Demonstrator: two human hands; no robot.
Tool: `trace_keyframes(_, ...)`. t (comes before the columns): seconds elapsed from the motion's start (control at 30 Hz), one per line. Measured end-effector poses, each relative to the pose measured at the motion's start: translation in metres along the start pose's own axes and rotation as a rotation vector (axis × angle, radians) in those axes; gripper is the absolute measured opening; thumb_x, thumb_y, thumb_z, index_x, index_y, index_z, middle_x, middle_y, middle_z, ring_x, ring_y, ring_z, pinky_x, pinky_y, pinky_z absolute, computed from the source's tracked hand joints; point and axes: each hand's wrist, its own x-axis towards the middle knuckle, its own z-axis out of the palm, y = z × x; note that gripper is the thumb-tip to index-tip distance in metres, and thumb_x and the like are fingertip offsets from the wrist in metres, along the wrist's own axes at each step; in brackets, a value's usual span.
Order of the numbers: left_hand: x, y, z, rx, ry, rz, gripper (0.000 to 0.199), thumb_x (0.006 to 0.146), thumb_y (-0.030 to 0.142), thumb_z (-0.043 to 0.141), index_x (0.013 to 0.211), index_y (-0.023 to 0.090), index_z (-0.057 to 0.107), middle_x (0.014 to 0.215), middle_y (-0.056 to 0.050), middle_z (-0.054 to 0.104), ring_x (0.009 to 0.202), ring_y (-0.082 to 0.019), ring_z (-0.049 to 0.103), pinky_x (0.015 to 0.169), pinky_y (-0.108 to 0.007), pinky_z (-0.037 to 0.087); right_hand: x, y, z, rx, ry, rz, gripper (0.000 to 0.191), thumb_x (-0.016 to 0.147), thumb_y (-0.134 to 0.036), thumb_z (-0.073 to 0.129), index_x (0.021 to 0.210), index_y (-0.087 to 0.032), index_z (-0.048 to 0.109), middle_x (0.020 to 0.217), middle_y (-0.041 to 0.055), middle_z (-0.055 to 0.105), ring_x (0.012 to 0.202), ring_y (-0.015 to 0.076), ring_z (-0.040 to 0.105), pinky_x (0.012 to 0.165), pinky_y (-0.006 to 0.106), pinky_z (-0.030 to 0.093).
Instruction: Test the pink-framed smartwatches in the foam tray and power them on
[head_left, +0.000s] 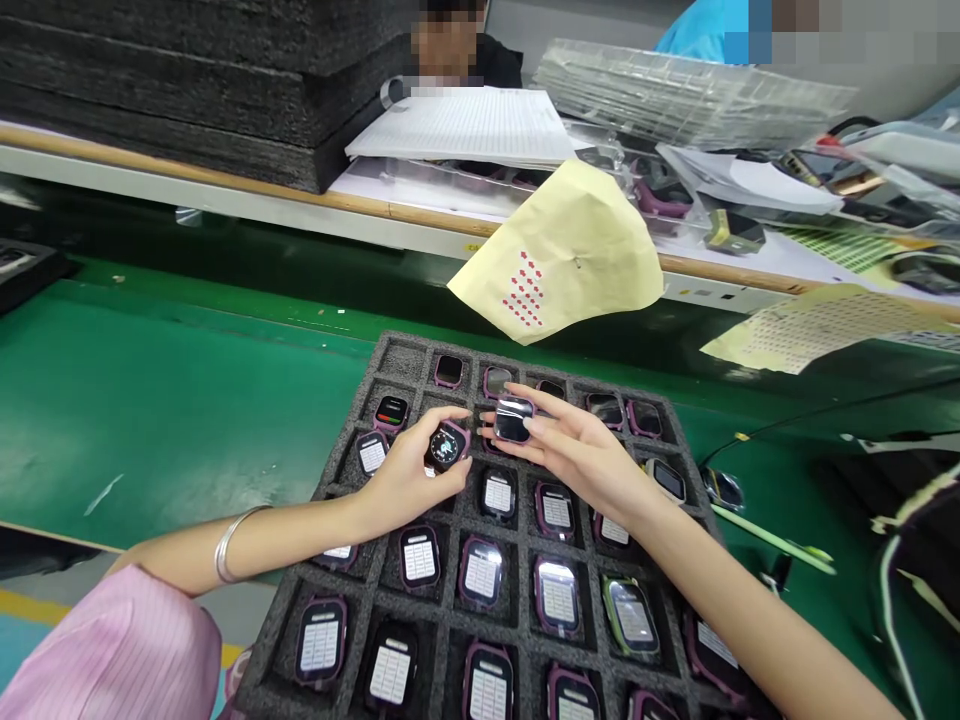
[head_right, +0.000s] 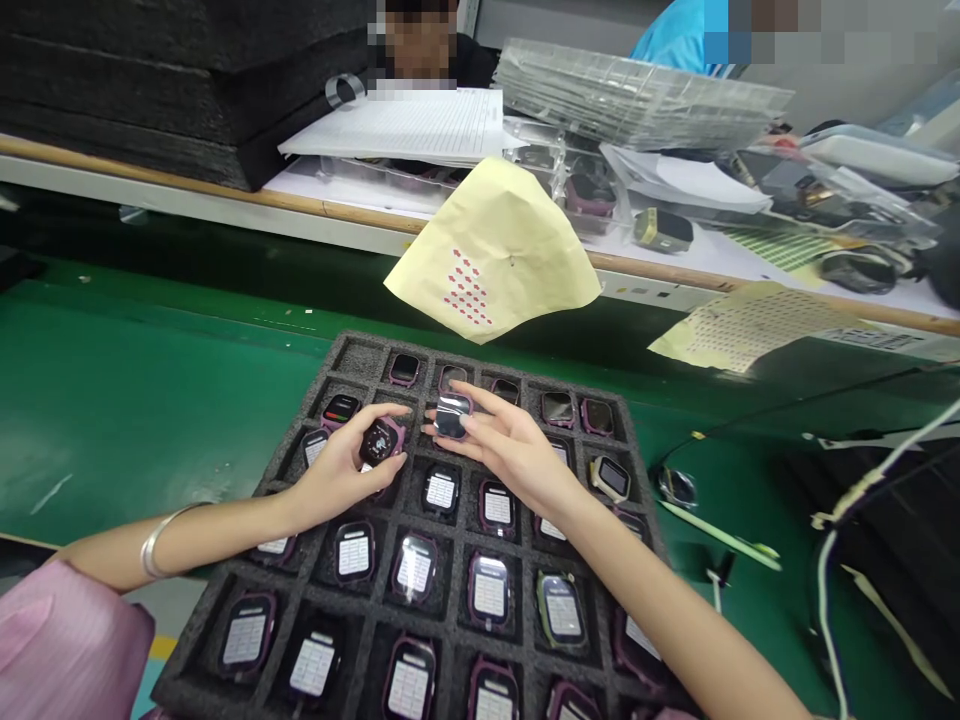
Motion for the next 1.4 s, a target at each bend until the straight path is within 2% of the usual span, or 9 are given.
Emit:
trace_keyframes(0.23,-0.003,-0.002,0.001,-0.014,-0.028,0.017,0.045,0.079,0.015,0.061,0.123,0.019,0.049,0.121,-0.007,0.060,0.112,-0.021,0.056,0.099,-0.032,0.041,-0.006,0.004,0.002,-0.108,0.004,-0.031,0.038,0.077,-0.027,0.076,0.113,-0.022,0.067,0.103,0.0070,0.073,0.094,0.0233,0.070,0.096,0.044,0.049)
trace_keyframes(0.33,-0.004,-0.002,0.001,-0.008,-0.037,0.010,0.042,0.080,0.016,0.061,0.121,0.020,0.051,0.120,-0.007,0.061,0.112,-0.022,0.055,0.099,-0.033,0.041,-0.008,0.007,0.002,-0.086,-0.044,-0.021,0.038,0.075,-0.027,0.078,0.112,-0.023,0.068,0.099,0.0064,0.073,0.089,0.0214,0.070,0.092,0.041,0.051)
trace_keyframes(0.5,-0.005,-0.001,0.002,-0.013,-0.058,-0.007,0.042,0.080,0.015,0.059,0.121,0.019,0.052,0.116,-0.006,0.062,0.108,-0.020,0.057,0.097,-0.032,0.042,-0.009,0.011,0.002,-0.040,-0.101,-0.001,0.038,0.077,-0.025,0.076,0.113,-0.024,0.068,0.099,0.0052,0.073,0.090,0.0188,0.070,0.091,0.036,0.050)
trace_keyframes(0.67,-0.005,0.001,0.002,-0.023,-0.080,-0.046,0.042,0.080,0.015,0.058,0.121,0.018,0.051,0.114,-0.006,0.062,0.106,-0.020,0.057,0.096,-0.031,0.042,-0.011,0.012,0.004,-0.025,-0.076,0.020,0.041,0.075,-0.027,0.078,0.115,-0.023,0.067,0.104,0.0062,0.073,0.092,0.0197,0.070,0.094,0.038,0.049)
trace_keyframes(0.77,-0.005,0.001,0.001,-0.018,-0.111,-0.044,0.042,0.080,0.014,0.056,0.121,0.018,0.050,0.118,-0.006,0.061,0.110,-0.020,0.055,0.099,-0.031,0.040,-0.012,0.012,0.004,-0.030,-0.059,0.025,0.040,0.073,-0.024,0.079,0.112,-0.022,0.069,0.100,0.0062,0.073,0.089,0.0195,0.070,0.091,0.036,0.051)
trace_keyframes(0.9,-0.004,0.000,-0.002,-0.011,-0.182,-0.045,0.038,0.081,0.012,0.054,0.118,0.018,0.051,0.114,-0.005,0.063,0.111,-0.020,0.056,0.099,-0.031,0.041,-0.012,0.012,0.004,-0.043,-0.041,0.027,0.039,0.072,-0.022,0.079,0.110,-0.022,0.071,0.095,0.0049,0.074,0.085,0.0187,0.071,0.085,0.033,0.053)
trace_keyframes(1.07,-0.002,-0.001,-0.003,0.013,-0.161,-0.022,0.039,0.080,0.012,0.053,0.118,0.018,0.050,0.119,-0.006,0.061,0.114,-0.020,0.054,0.102,-0.032,0.039,-0.013,0.010,0.004,-0.056,-0.025,0.030,0.038,0.070,-0.021,0.080,0.107,-0.023,0.072,0.094,0.0040,0.075,0.086,0.0187,0.071,0.087,0.032,0.053)
trace_keyframes(1.27,-0.001,0.002,-0.005,0.034,-0.175,0.015,0.038,0.080,0.011,0.053,0.117,0.018,0.050,0.115,-0.005,0.061,0.108,-0.019,0.056,0.098,-0.031,0.041,-0.014,0.009,0.005,-0.063,-0.003,0.028,0.038,0.070,-0.019,0.081,0.106,-0.024,0.073,0.095,0.0036,0.074,0.090,0.0191,0.071,0.090,0.034,0.052)
trace_keyframes(1.4,-0.002,0.004,-0.005,0.074,-0.178,0.070,0.038,0.078,0.010,0.053,0.115,0.018,0.050,0.112,-0.005,0.062,0.103,-0.019,0.058,0.095,-0.031,0.043,-0.015,0.009,0.006,-0.055,-0.015,0.004,0.036,0.071,-0.017,0.079,0.105,-0.025,0.073,0.095,0.0015,0.074,0.089,0.0158,0.070,0.088,0.028,0.052)
